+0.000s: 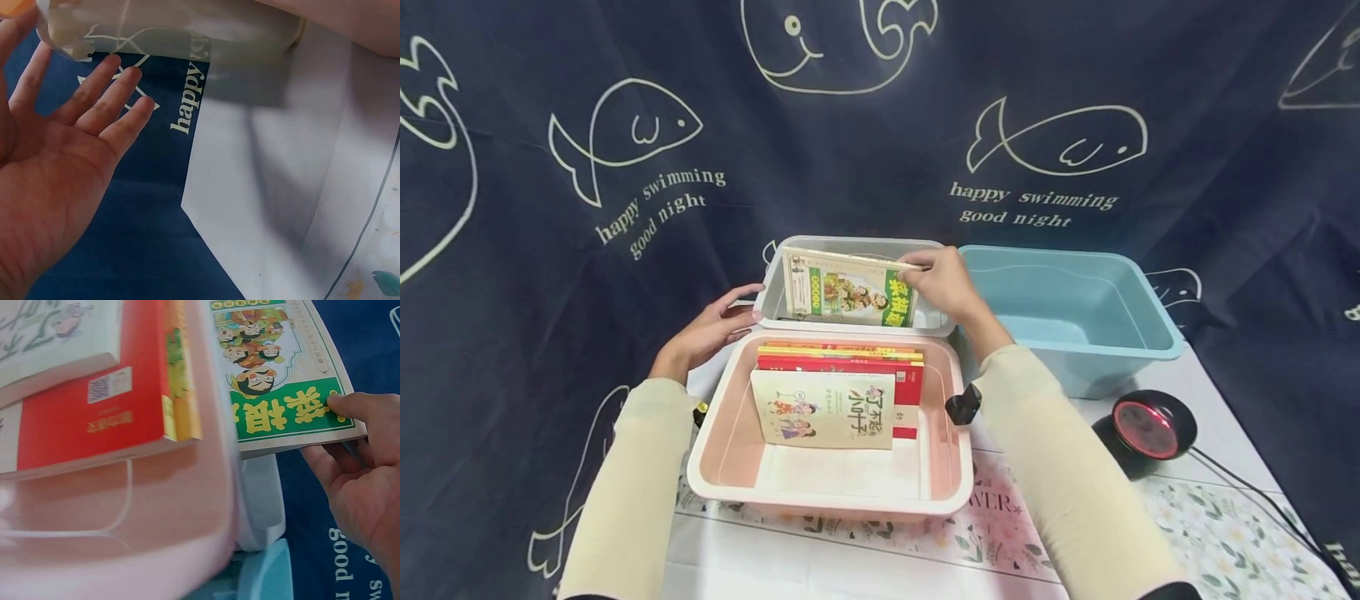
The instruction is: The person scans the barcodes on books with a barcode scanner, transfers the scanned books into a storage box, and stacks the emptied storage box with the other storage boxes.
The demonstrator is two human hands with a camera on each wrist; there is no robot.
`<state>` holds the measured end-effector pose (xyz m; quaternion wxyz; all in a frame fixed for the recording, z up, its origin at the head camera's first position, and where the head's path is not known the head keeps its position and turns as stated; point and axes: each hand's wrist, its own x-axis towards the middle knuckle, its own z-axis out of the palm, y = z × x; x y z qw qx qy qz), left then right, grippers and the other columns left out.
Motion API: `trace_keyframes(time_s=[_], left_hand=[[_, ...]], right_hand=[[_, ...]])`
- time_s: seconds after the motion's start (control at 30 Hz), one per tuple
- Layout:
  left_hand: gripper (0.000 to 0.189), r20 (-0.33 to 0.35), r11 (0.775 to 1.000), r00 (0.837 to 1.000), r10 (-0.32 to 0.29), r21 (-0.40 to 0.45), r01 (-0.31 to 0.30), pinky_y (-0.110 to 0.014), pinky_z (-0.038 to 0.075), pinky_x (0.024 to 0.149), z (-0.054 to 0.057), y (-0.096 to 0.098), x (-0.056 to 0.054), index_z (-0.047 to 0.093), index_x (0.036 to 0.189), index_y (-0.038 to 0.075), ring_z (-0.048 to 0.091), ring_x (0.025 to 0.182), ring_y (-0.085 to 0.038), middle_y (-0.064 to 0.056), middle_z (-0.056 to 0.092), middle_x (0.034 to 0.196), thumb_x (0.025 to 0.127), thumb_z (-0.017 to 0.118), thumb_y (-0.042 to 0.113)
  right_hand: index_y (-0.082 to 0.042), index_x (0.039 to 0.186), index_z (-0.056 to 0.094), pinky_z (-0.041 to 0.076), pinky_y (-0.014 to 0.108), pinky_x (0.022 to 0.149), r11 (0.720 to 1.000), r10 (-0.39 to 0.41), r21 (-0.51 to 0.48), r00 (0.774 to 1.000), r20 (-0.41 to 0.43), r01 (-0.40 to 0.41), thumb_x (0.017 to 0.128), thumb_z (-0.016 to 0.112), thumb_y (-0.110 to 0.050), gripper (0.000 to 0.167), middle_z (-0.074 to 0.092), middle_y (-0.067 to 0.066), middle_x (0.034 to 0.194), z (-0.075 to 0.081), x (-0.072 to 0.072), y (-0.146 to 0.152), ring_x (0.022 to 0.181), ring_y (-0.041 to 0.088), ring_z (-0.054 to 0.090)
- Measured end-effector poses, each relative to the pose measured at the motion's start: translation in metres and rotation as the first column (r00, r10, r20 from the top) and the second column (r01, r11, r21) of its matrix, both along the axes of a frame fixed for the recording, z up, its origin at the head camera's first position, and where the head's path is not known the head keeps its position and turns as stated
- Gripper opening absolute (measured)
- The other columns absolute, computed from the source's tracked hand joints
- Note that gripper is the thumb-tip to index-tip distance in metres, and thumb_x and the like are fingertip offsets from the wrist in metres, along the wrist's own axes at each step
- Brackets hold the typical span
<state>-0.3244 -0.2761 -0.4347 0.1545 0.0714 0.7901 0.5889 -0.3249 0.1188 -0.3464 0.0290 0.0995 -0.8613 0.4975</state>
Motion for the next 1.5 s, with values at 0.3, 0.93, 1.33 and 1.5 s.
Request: trace_keyframes(time_s=[0.3,0.93,1.33,1.5], left_hand=[[0.071,0.012,1.0,1.0,-0.002,-0.014,0.003,-0.052,0.034,0.125,0.002,-0.003,-0.002,0.027,0.163,0.03,0.058,0.12,-0.004,-0.018,0.042,0.16,0.103,0.065,0.029],[0.068,0.002,1.0,1.0,0.001,-0.001,-0.001,-0.023,0.05,0.106,-0.001,-0.004,-0.001,0.03,0.162,0.028,0.061,0.116,0.0,-0.02,0.046,0.158,0.103,0.065,0.025],[0.067,0.007,1.0,1.0,-0.001,0.011,0.001,-0.051,0.037,0.123,-0.003,-0.002,-0.002,0.031,0.162,0.027,0.062,0.117,0.0,-0.02,0.047,0.158,0.103,0.065,0.022],[0.068,0.006,1.0,1.0,0.0,0.008,0.0,-0.052,0.036,0.123,-0.003,-0.003,-0.002,0.031,0.162,0.026,0.062,0.116,0.0,-0.02,0.046,0.158,0.103,0.065,0.022]], right_hand=[[-0.002,0.116,0.077,0.054,0.045,0.103,0.996,0.072,0.05,0.994,0.079,-0.076,0.096,0.068,-0.007,0.022,0.074,0.017,0.125,-0.021,-0.005,-0.008,0.117,0.029,0.069],[-0.01,0.106,0.081,0.055,0.035,0.088,0.96,0.193,0.15,0.947,0.257,-0.236,0.096,0.067,-0.004,0.019,0.078,0.011,0.109,-0.04,-0.001,-0.016,0.096,0.024,0.068],[-0.011,0.101,0.081,0.049,0.033,0.09,0.944,0.206,0.191,0.931,0.301,-0.27,0.095,0.068,-0.004,0.016,0.079,0.008,0.106,-0.039,-0.008,-0.011,0.101,0.024,0.063],[-0.011,0.102,0.081,0.05,0.034,0.091,0.948,0.209,0.171,0.93,0.302,-0.269,0.095,0.069,-0.006,0.015,0.079,0.009,0.107,-0.039,-0.007,-0.012,0.103,0.025,0.063]])
